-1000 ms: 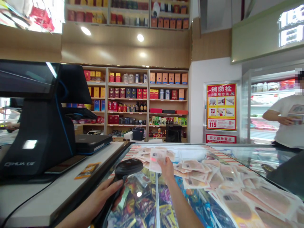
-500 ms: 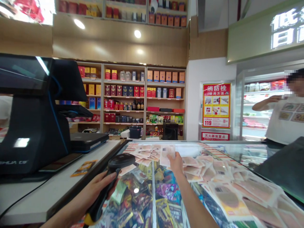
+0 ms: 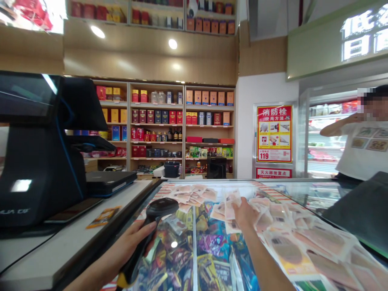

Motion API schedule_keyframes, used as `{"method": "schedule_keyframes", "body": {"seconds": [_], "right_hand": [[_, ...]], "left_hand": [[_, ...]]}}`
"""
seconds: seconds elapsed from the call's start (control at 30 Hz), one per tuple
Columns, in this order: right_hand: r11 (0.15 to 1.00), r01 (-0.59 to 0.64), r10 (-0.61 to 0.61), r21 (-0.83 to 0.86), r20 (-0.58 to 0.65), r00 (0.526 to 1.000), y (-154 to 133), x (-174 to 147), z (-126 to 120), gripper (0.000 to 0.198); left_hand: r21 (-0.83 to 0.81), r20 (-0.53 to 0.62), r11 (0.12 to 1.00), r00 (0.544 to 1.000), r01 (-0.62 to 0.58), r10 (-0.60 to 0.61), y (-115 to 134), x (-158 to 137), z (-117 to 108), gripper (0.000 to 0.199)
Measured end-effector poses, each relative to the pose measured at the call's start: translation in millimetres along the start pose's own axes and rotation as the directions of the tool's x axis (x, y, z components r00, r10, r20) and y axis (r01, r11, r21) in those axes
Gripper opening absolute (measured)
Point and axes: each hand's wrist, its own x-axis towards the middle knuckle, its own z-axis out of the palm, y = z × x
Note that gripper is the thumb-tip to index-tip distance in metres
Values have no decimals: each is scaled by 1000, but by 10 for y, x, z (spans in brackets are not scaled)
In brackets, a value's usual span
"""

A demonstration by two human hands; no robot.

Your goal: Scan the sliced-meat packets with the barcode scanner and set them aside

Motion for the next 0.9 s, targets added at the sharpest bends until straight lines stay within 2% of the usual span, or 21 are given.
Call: {"method": "schedule_keyframes", "body": {"seconds": [0.07, 0.23, 0.3, 0.37, 0.43, 0.5, 0.6, 0.77, 0.9], "right_hand": [[993, 26, -28, -113, -14, 1000, 21, -26, -34, 39], [958, 109, -155, -264, -158, 975, -86, -99, -52, 46], [917, 272, -308, -293, -85, 947, -223, -161, 8, 42], [839, 469, -469, -276, 70, 880, -365, -246, 116, 36], [788, 564, -527, -248, 204, 825, -446, -328, 250, 34], [790, 566, -512, -238, 252, 821, -433, -376, 371, 33], [804, 542, -492, -243, 238, 837, -282, -361, 461, 33], [802, 521, -470, -290, 232, 852, -3, -256, 390, 34], [803, 505, -462, -316, 207, 863, 80, -219, 313, 31]], "left_hand": [[7, 2, 1000, 1000, 1, -1, 6, 2, 31, 30], [3, -25, 1000, 1000, 10, -10, -27, 37, 28, 29], [10, -29, 1000, 1000, 3, -3, -53, 60, 8, 30], [14, -26, 1000, 1000, 3, -2, -84, 76, -14, 31], [13, -19, 1000, 1000, 17, -17, -110, 81, -36, 31], [7, -30, 1000, 999, 31, -31, -123, 79, -60, 32], [-1, -89, 999, 995, 41, -41, -109, 70, -94, 33], [-25, -151, 997, 986, 74, -77, -80, 11, -192, 33], [-41, -188, 997, 979, 69, -75, -162, -75, -412, 32]]}}
